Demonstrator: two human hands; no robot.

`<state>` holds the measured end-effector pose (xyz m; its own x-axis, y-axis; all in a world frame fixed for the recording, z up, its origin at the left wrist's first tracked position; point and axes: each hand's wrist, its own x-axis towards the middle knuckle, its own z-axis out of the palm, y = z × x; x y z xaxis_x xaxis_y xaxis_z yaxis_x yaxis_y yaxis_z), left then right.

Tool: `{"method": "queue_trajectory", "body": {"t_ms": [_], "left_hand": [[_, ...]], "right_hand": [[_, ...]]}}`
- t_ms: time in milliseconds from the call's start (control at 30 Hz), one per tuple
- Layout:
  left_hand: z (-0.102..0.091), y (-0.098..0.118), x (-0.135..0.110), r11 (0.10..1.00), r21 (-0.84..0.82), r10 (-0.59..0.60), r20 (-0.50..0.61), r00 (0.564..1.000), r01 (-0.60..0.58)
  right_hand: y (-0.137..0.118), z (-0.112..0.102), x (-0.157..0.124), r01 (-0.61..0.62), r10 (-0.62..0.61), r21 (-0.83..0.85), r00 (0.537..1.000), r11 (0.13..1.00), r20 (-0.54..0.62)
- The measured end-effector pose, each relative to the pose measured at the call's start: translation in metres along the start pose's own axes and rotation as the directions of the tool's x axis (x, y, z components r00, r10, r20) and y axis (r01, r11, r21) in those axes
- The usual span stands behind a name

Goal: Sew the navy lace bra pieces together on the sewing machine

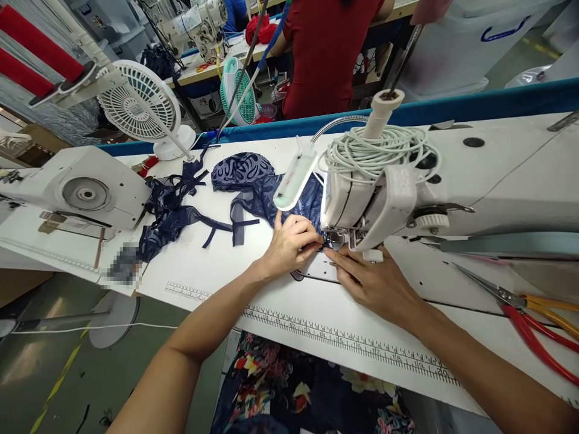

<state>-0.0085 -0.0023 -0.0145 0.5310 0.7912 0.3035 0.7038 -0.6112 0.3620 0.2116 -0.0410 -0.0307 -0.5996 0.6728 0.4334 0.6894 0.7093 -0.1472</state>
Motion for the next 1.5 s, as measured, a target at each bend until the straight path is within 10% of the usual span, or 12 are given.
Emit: {"method": "queue_trajectory", "body": {"t_ms": [267,967,1500], "left_hand": [[-0.0023,-0.0038,0.0006,0.959,0.168,0.232,-0.012,0.973,-0.227],[0.0057,-0.0006,0.0013,0.995,-0.079,-0.06,-0.014,0.998,0.059],[0.0018,-0.002,-0.0002,0.96,0.177,0.225,-0.016,0.974,-0.219]], "right_hand": [[0.0011,0.0011,-0.0023,0.016,-0.016,-0.012,1.0,1.0,0.018],[0.0018,0.0023,-0.0023,-0.077,0.076,0.055,0.997,0.996,0.018],[0.0012,-0.0003,-0.0017,-0.061,0.061,0.004,0.998,0.998,0.02]]}}
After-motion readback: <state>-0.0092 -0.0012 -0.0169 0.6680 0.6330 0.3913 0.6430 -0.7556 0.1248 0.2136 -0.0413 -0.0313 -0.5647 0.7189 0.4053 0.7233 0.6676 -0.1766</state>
